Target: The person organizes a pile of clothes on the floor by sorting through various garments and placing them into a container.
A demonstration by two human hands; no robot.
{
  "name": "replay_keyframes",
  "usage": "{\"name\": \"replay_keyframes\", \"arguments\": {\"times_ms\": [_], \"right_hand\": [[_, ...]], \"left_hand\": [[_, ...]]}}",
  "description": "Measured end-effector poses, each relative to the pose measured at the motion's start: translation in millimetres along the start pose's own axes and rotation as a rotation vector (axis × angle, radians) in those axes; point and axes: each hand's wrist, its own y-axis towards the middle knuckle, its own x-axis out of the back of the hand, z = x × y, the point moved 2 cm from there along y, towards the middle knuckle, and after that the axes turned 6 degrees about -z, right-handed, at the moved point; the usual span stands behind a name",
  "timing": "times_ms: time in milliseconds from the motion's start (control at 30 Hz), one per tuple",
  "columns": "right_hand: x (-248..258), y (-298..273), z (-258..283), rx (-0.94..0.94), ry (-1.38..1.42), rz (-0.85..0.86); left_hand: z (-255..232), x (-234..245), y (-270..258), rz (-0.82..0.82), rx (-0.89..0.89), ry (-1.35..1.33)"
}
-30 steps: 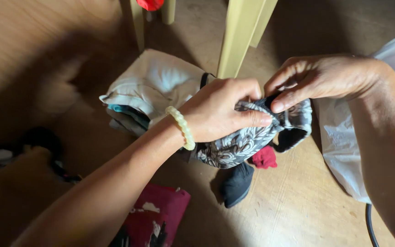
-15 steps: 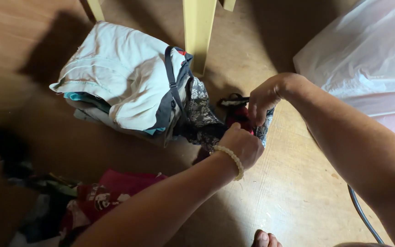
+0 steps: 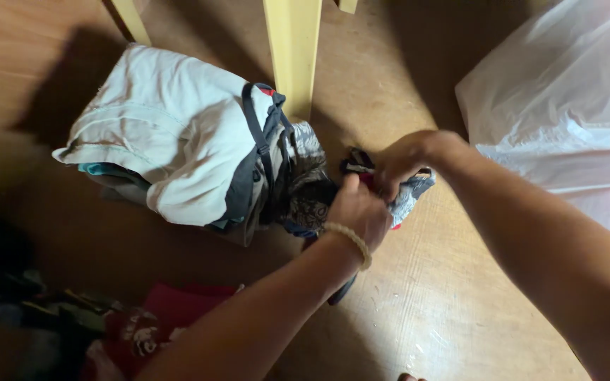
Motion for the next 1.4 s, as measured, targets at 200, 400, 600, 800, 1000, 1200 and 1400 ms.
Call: {"name": "replay_keyframes", "arguments": {"times_ms": [200,400,600,800,1000,1200,1400], "right_hand": [[106,-99,-38,0.208,0.410,-0.493],[69,-144,-11,0.265,0.438,-0.706],[13,-171,-2,0.171,0.336,-0.551],[-6,-110,-18,0.101,0.194,-0.176],[-75,-12,-4,0.359,0.074,-0.036],[-124,-1,12,0.209,-0.075,0.037],[-119,2,14,0.212,-0.076,0.031]], "left_hand": [[63,111,42,-1.033,0.224,-0.148],[17,171,93,-1.496,0.067,-0.347],[-24,129,51,-0.616,-0.107,-0.910],[7,10,-12,-0.426,0.048,-0.614],[-41,-69,-5,-0.065,0.116,-0.408],[-82,-133,-3,0.029,0.127,-0.337],[-82,-144,-9,-0.041,0.119,-0.303]]}}
